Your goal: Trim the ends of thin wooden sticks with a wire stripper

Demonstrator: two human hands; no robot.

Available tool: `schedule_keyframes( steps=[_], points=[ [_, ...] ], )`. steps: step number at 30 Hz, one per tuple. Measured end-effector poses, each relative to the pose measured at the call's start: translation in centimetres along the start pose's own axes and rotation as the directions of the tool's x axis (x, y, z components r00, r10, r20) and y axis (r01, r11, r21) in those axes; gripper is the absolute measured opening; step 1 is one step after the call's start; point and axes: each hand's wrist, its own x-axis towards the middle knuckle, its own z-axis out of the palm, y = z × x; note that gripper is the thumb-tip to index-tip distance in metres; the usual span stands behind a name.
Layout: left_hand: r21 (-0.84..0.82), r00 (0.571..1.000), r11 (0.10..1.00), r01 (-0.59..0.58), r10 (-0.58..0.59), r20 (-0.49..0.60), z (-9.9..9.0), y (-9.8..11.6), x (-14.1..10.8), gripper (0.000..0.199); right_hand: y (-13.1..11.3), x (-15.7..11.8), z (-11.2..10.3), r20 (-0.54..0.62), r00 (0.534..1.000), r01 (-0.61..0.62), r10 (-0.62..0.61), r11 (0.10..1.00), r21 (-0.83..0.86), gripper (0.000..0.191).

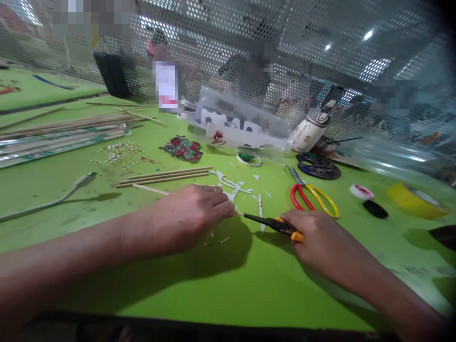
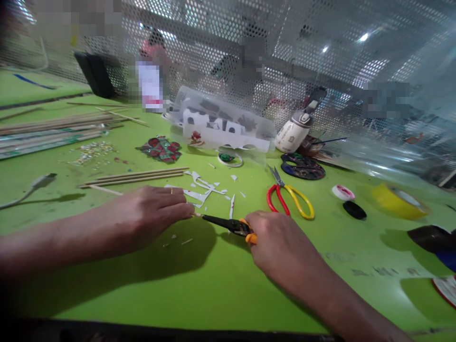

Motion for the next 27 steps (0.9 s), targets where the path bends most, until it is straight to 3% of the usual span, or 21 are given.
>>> schedule_keyframes(
  steps=[4,8,13,15,21,27],
  points=[
    [-0.054,1.0,0.998,-0.013,0.012,-0.022,0.0,-0.4,0.2,0.032,-0.1,0.1,-0.1,-0.021,1.0,0.003,-0.003,1.0,-0.021,0.026],
    [-0.194,0.997,0.979,0.062,-0.067,-0.022,-0.1,-0.9,0.6,0.029,-0.2,0.2,-0.1,-0.076,0.997,0.018,-0.023,0.998,-0.062,0.025],
    [-0.366,0.971,0.902,0.228,-0.184,0.152,0.4,-1.4,0.8,0.028,-0.3,0.2,0.1,-0.091,0.995,0.031,-0.043,0.991,-0.127,0.027],
    [-0.385,0.965,0.888,0.252,-0.199,0.173,0.8,-1.5,0.7,0.028,-0.3,0.2,0.1,-0.083,0.996,0.031,-0.041,0.993,-0.115,0.027],
    [-0.376,0.996,0.923,0.084,-0.073,0.045,0.6,-1.1,0.6,0.025,-0.2,0.0,-0.1,-0.044,0.999,0.004,-0.006,0.999,-0.044,0.024],
    [-0.202,0.997,0.977,0.068,-0.063,0.033,-0.3,0.0,0.5,0.025,0.2,0.2,0.2,-0.029,0.999,0.016,-0.016,1.0,-0.018,0.026]
  ],
)
